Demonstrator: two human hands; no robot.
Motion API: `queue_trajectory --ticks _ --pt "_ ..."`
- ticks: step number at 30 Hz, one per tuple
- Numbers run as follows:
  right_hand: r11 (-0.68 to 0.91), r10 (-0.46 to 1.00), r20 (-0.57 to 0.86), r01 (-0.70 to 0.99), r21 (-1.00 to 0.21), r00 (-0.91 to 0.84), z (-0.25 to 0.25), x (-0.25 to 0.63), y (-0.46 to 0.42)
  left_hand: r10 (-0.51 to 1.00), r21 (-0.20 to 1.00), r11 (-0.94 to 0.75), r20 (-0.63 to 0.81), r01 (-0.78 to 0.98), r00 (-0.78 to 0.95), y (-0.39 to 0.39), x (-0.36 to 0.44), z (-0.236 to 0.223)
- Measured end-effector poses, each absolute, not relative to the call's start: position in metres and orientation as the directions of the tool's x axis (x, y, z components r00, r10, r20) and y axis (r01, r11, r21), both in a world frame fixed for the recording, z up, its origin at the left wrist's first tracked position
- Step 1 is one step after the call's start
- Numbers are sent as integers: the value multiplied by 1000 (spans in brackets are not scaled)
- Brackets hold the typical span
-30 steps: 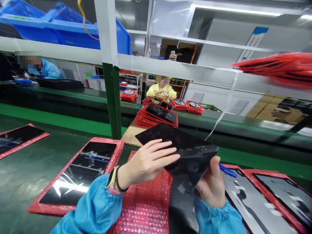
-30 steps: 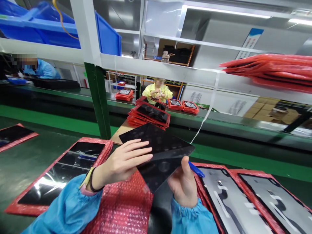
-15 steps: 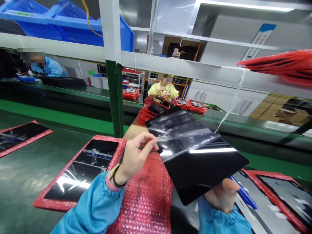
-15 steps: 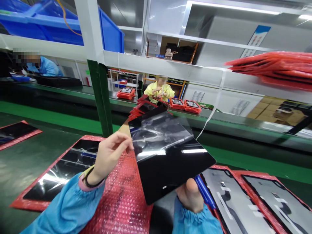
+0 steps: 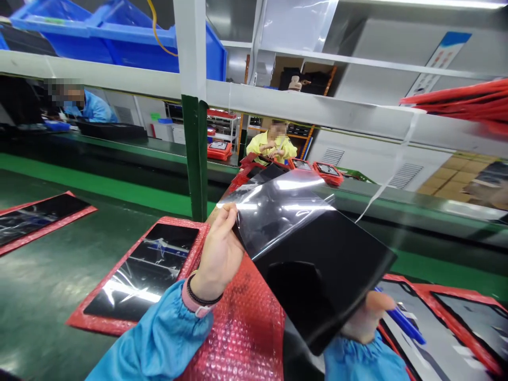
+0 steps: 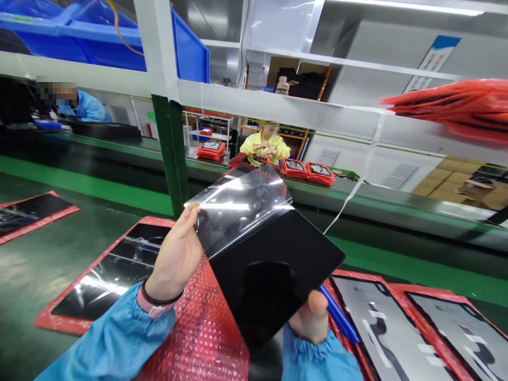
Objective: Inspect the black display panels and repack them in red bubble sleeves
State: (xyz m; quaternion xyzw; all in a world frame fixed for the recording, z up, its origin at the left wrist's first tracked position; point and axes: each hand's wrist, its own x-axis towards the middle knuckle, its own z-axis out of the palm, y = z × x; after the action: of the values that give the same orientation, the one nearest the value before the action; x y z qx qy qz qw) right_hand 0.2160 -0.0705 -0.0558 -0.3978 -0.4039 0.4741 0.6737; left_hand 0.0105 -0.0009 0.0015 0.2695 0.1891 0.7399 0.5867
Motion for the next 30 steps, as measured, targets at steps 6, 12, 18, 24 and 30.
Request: queue_trajectory --ticks 6,12,18,24,30 --pt "306 951 258 -387 -870 173 -23 183 -74 910 534 -413 268 -738 -315 -1 -1 1" --pt "248 967 253 -303 -920 24 -9 165 -79 859 544 -512 302 -664 -414 -7 -2 1" --pt "247 969 232 -347 -905 83 -13 161 -83 860 494 -509 307 -705 -407 -3 -6 5" --pt "242 970 221 -410 -880 98 -10 153 -87 850 481 -527 284 -701 -444 10 -15 8" --pt "219 972 190 -238 -946 140 -7 160 -87 800 547 -586 274 -598 -534 25 -25 11"
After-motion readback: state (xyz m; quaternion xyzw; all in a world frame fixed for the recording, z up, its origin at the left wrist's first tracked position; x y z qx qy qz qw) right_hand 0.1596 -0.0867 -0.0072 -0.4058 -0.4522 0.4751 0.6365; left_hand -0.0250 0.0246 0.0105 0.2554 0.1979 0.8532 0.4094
